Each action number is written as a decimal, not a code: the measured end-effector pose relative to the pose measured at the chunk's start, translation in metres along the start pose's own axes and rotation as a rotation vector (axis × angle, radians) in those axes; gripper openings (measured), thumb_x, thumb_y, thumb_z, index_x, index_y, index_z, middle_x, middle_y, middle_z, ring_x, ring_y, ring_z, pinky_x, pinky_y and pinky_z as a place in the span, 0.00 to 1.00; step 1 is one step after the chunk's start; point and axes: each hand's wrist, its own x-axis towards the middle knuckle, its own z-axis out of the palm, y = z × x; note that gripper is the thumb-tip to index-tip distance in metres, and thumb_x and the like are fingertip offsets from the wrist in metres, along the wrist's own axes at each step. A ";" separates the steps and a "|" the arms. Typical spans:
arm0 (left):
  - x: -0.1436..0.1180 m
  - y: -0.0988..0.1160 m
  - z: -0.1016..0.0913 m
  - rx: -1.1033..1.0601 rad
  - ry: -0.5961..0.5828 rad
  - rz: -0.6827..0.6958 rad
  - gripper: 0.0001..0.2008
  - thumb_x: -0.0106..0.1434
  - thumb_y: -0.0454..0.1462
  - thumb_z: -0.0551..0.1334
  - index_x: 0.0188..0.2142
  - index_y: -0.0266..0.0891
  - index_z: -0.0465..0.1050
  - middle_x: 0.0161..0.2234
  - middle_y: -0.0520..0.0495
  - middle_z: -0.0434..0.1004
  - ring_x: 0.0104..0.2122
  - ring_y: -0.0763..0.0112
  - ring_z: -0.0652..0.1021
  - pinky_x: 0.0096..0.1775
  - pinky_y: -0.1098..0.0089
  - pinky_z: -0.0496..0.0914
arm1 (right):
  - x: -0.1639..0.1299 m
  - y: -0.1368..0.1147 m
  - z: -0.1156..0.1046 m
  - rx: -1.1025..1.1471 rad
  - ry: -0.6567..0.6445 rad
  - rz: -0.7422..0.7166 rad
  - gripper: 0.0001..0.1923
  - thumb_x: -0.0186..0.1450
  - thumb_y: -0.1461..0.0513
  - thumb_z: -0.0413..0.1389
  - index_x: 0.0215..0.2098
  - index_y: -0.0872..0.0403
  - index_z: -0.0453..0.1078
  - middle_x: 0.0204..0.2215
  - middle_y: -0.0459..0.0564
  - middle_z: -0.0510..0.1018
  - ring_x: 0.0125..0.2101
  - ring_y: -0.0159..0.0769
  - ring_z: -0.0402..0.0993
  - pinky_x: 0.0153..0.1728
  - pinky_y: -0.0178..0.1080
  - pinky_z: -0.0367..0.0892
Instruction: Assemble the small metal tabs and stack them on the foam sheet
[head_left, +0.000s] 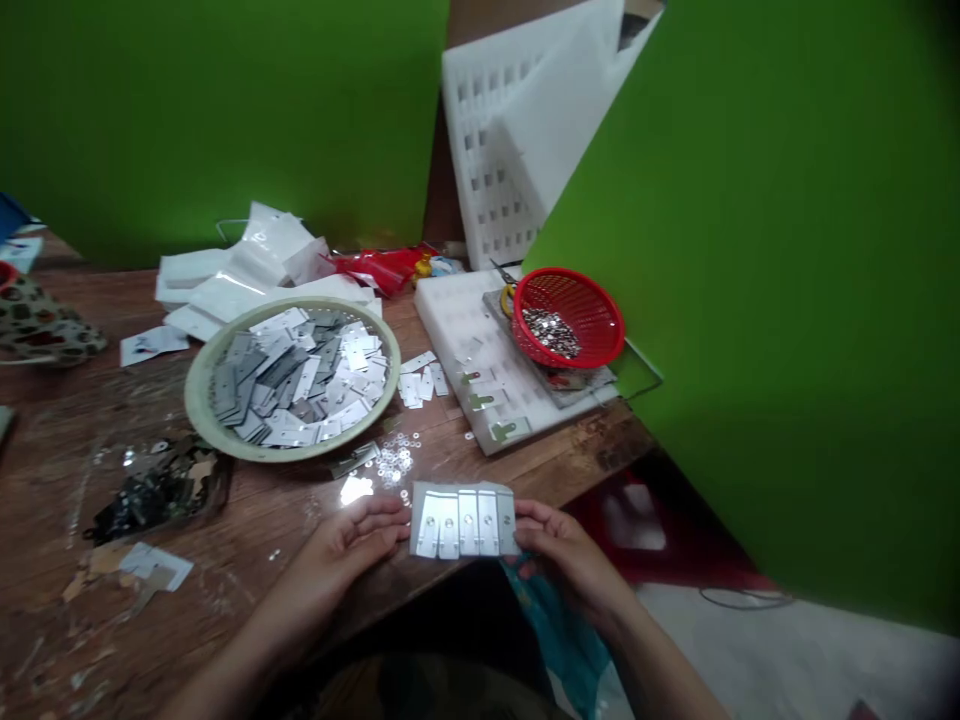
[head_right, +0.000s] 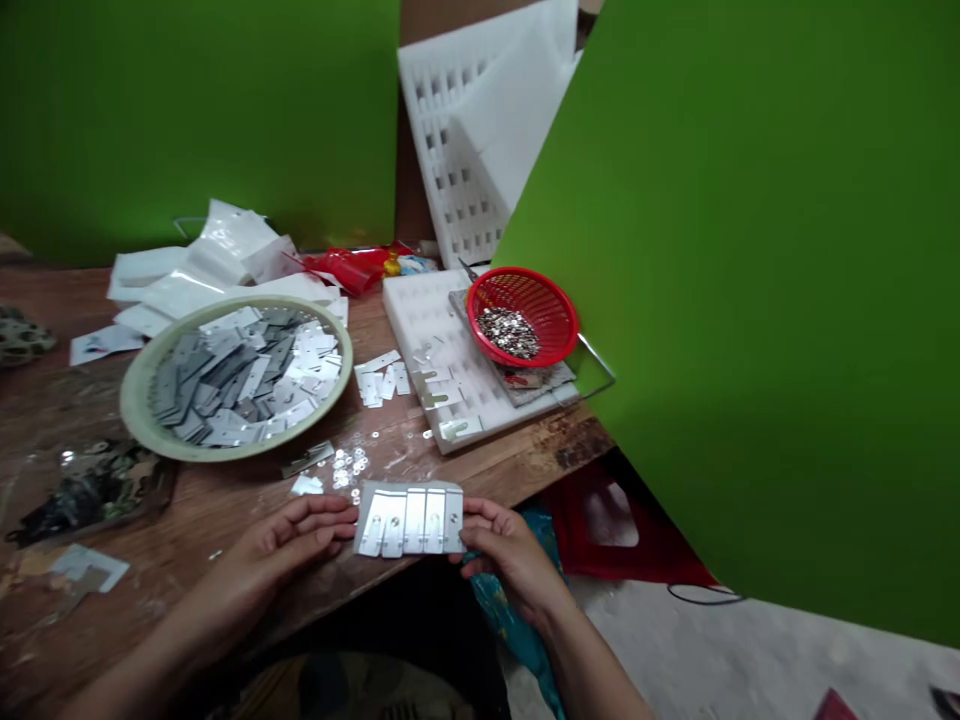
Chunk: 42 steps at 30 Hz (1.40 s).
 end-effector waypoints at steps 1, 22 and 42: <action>0.005 -0.001 0.008 0.021 -0.030 -0.006 0.18 0.57 0.42 0.66 0.45 0.37 0.72 0.44 0.40 0.79 0.47 0.61 0.77 0.52 0.63 0.68 | -0.004 0.000 -0.010 0.010 0.036 -0.003 0.18 0.54 0.64 0.63 0.44 0.57 0.72 0.27 0.47 0.78 0.24 0.29 0.74 0.20 0.27 0.67; 0.038 -0.010 0.056 0.340 -0.181 0.025 0.19 0.55 0.46 0.66 0.43 0.40 0.75 0.52 0.40 0.76 0.54 0.55 0.73 0.57 0.56 0.64 | 0.011 -0.027 -0.139 0.107 0.663 -0.313 0.11 0.50 0.63 0.66 0.31 0.52 0.72 0.25 0.47 0.77 0.25 0.33 0.74 0.28 0.36 0.76; -0.012 -0.010 -0.001 0.270 -0.119 0.175 0.17 0.60 0.47 0.63 0.48 0.49 0.76 0.56 0.45 0.72 0.55 0.57 0.71 0.58 0.59 0.63 | 0.026 0.012 -0.069 -1.355 1.019 -0.958 0.14 0.64 0.52 0.52 0.39 0.52 0.74 0.46 0.58 0.73 0.48 0.53 0.67 0.48 0.55 0.59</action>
